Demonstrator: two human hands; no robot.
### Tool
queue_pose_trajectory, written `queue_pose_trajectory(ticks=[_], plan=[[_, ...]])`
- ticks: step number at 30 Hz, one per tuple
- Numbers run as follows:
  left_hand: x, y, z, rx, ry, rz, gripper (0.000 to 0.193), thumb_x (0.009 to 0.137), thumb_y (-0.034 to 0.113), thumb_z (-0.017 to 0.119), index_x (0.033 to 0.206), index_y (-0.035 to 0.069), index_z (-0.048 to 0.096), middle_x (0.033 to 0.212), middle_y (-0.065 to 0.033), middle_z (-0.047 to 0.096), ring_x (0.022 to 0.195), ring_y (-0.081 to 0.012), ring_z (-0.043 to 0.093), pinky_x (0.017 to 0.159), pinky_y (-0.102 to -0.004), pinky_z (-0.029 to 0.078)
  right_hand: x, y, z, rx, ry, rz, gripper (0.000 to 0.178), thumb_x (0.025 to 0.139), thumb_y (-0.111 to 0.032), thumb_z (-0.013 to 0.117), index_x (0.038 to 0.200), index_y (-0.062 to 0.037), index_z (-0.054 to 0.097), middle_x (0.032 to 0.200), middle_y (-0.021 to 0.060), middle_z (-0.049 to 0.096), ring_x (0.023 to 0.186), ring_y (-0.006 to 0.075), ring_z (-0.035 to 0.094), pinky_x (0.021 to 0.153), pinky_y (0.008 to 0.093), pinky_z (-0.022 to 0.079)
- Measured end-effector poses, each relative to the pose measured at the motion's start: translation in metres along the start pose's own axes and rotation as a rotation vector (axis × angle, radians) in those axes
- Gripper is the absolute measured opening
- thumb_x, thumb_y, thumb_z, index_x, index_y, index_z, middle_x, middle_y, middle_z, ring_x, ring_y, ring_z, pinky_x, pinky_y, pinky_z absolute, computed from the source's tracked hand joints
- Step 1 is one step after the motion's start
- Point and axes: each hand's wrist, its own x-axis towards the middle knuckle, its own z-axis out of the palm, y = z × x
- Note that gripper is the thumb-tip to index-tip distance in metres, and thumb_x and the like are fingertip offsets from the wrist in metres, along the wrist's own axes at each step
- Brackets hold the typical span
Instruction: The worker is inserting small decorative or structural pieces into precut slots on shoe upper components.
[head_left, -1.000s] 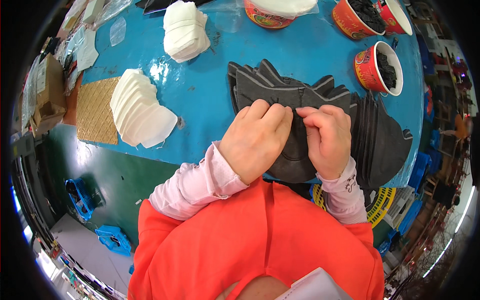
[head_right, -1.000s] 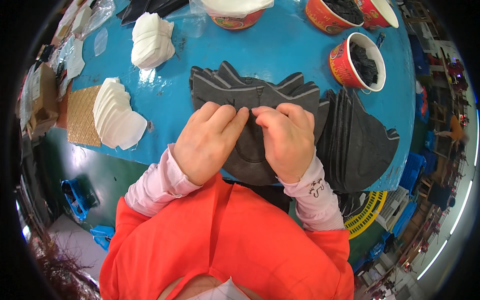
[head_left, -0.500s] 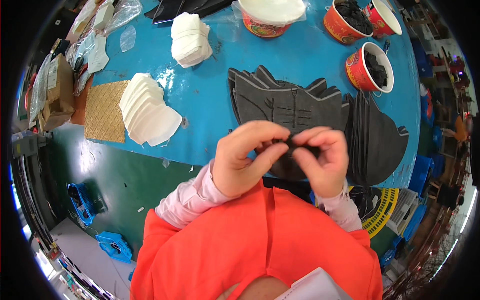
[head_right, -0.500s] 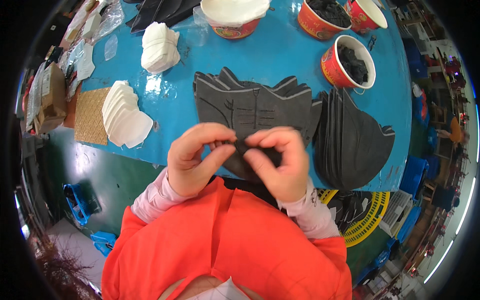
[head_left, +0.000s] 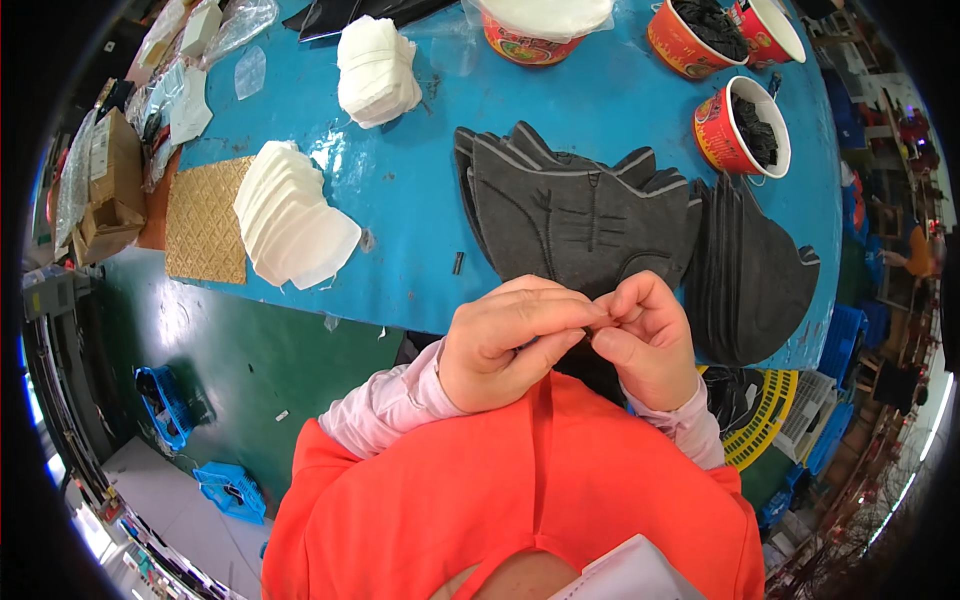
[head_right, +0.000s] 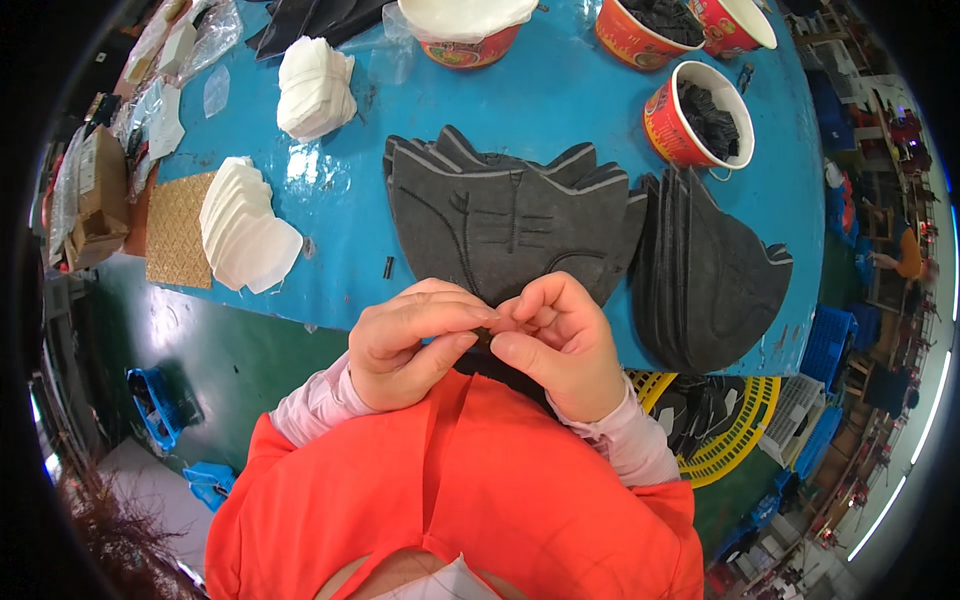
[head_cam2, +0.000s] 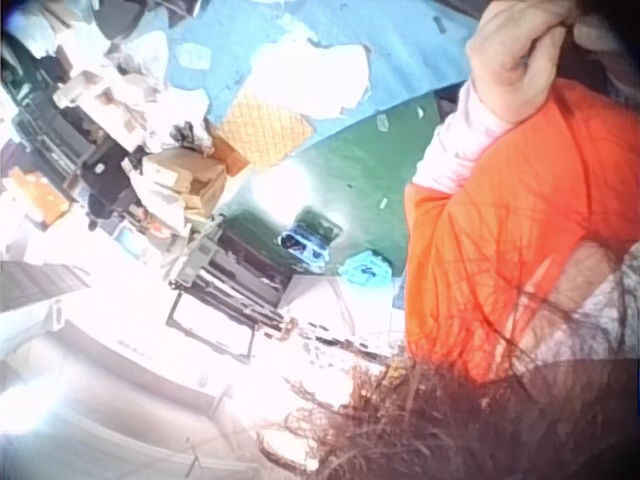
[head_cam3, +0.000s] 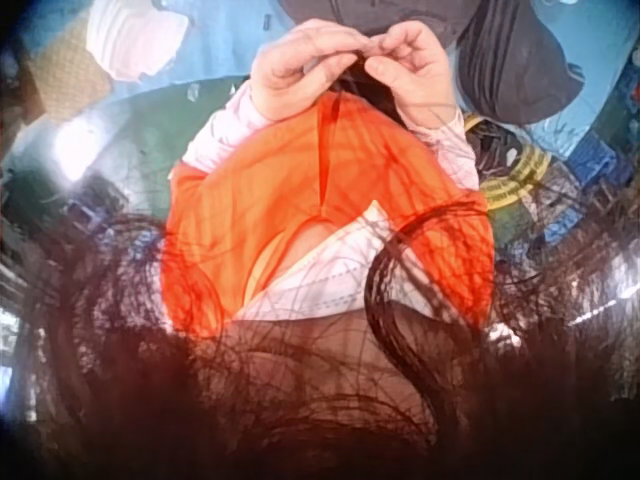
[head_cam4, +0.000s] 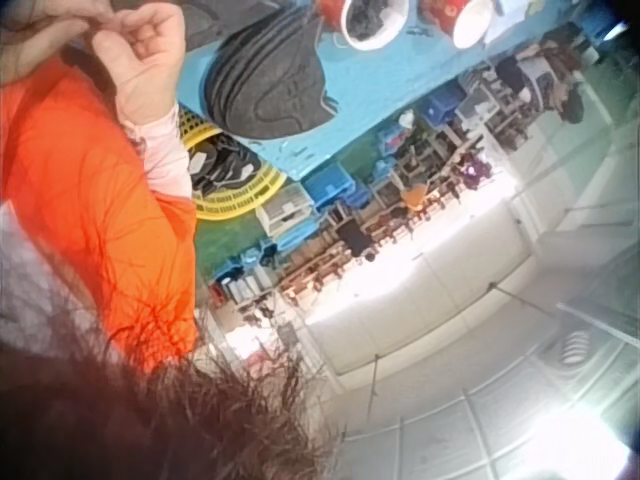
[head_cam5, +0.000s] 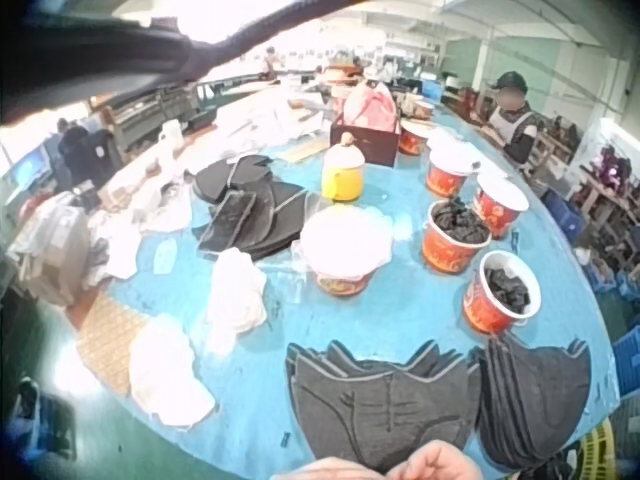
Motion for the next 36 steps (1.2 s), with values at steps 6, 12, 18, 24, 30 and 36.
queue_pose_trajectory(ticks=[6,12,18,24,30,36], plan=[[0.005,-0.003,0.002,0.060,0.018,0.043,0.035,0.076,-0.012,0.071,0.109,-0.002,0.069,0.098,-0.0140,0.073,0.089,-0.0275,0.071,0.079,-0.0348,0.054,0.001,0.003,0.006,-0.060,0.014,-0.042,0.030,0.088,0.010,0.067,0.099,-0.0075,0.045,0.103,0.0075,0.061,0.093,0.0108,0.058,0.085,0.0260,0.049],[0.011,-0.003,-0.006,0.199,0.050,0.130,0.032,0.072,-0.011,0.075,0.102,0.000,0.071,0.086,-0.0110,0.071,0.077,-0.0255,0.069,0.070,-0.0328,0.054,0.007,-0.008,0.002,-0.070,-0.026,0.004,0.027,0.090,0.009,0.063,0.097,-0.0071,0.043,0.102,0.0087,0.060,0.089,0.0096,0.055,0.081,0.0247,0.048],[0.012,-0.012,-0.018,0.520,0.103,0.169,0.032,0.070,-0.012,0.073,0.099,0.000,0.070,0.089,-0.0105,0.068,0.077,-0.0268,0.065,0.068,-0.0338,0.053,0.047,-0.012,-0.006,-1.072,0.201,-0.620,0.026,0.083,0.009,0.068,0.094,-0.0072,0.050,0.091,0.0053,0.064,0.083,0.0153,0.060,0.075,0.0291,0.045],[0.006,-0.021,-0.020,0.687,0.006,0.189,0.038,0.065,-0.009,0.070,0.102,0.000,0.068,0.104,-0.0122,0.068,0.082,-0.0283,0.064,0.069,-0.0348,0.053,0.070,-0.011,-0.011,-1.444,0.063,-0.722,0.026,0.076,0.004,0.072,0.091,-0.0100,0.056,0.087,0.0002,0.063,0.084,0.0234,0.061,0.080,0.0362,0.042],[0.016,-0.009,-0.019,0.846,-0.100,0.183,0.036,0.067,-0.002,0.066,0.103,0.000,0.066,0.113,-0.0133,0.067,0.085,-0.0256,0.063,0.072,-0.0340,0.051,0.072,-0.013,-0.010,-1.500,0.039,-0.684,0.024,0.077,0.003,0.070,0.092,-0.0093,0.057,0.084,0.0018,0.060,0.083,0.0244,0.060,0.079,0.0364,0.042],[0.026,-0.011,-0.012,1.051,-0.250,0.145,0.033,0.071,0.007,0.064,0.103,0.000,0.065,0.121,-0.0143,0.066,0.090,-0.0221,0.060,0.076,-0.0322,0.051,0.070,-0.008,-0.006,-1.463,0.154,-0.693,0.024,0.076,0.005,0.069,0.093,-0.0078,0.059,0.086,0.0037,0.062,0.083,0.0260,0.061,0.078,0.0371,0.044]])
